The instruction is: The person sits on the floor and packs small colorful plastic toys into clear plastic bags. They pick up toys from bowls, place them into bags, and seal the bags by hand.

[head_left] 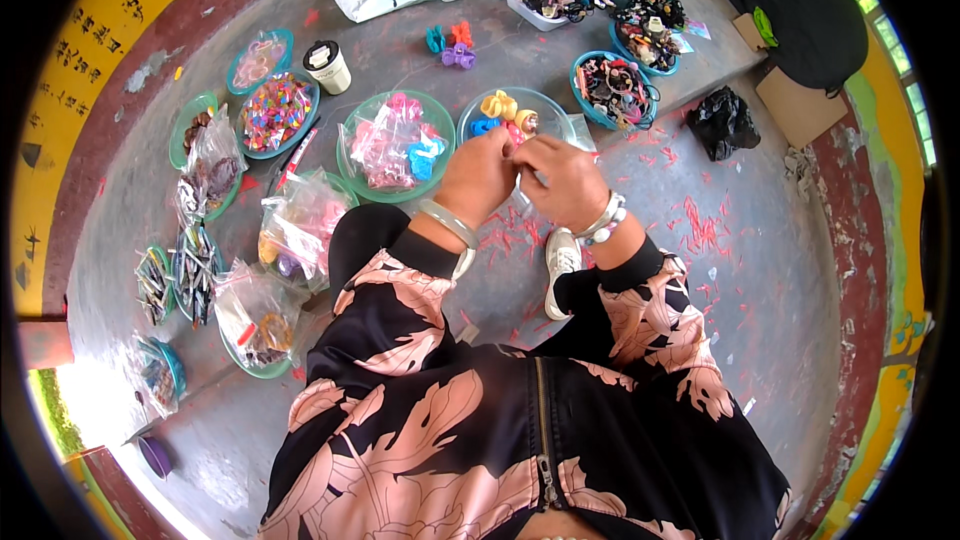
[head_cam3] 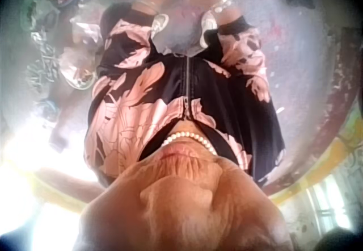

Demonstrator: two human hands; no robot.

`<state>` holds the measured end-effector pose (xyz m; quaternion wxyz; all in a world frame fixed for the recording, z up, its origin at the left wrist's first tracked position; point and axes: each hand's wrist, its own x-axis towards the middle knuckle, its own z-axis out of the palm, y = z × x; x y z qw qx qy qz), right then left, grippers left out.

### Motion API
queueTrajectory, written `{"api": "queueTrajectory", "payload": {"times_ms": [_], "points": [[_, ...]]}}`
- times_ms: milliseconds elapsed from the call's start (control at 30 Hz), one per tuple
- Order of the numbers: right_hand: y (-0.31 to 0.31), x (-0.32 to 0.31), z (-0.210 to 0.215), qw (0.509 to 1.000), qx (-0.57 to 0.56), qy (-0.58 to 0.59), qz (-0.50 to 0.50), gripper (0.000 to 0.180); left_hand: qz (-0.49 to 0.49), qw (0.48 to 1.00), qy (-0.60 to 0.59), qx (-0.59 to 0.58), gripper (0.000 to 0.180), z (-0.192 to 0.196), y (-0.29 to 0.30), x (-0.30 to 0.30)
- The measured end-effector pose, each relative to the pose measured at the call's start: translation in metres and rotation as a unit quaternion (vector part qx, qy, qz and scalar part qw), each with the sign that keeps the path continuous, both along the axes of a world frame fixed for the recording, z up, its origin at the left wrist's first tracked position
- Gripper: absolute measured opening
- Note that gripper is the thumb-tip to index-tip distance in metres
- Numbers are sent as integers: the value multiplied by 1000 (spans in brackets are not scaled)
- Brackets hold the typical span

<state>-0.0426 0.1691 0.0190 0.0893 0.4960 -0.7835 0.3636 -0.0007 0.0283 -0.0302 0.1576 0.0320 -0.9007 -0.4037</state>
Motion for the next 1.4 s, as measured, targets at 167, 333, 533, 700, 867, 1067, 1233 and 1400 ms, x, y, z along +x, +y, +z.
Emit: {"api": "queueTrajectory", "payload": {"times_ms": [167,333,533,700,867,1067,1233,1400], "points": [[3,1,-24,964,260,-15,-57,17,-20,999,-29,20,11,0,-2,-3],[-3,4,-50,930,356,85,32,17,-35,999,-29,-11,13,11,2,3],[-11,8,-58,961,269,-9,58,17,-23,994,-37,-96,13,11,5,7],[-7,-15,-61,951,296,-81,-39,18,-17,987,-4,-161,13,17,11,11],[-9,-22,-48,941,180,-263,-113,18,0,980,8,-199,11,22,21,14],[-17,-30,-41,595,-338,-729,16,21,-27,983,60,-173,8,13,34,17],[-17,-34,-48,727,-261,-628,88,35,-13,981,130,-145,8,17,32,19],[-11,-55,-66,754,-201,-617,95,25,-21,975,180,-127,7,20,32,15]]}}
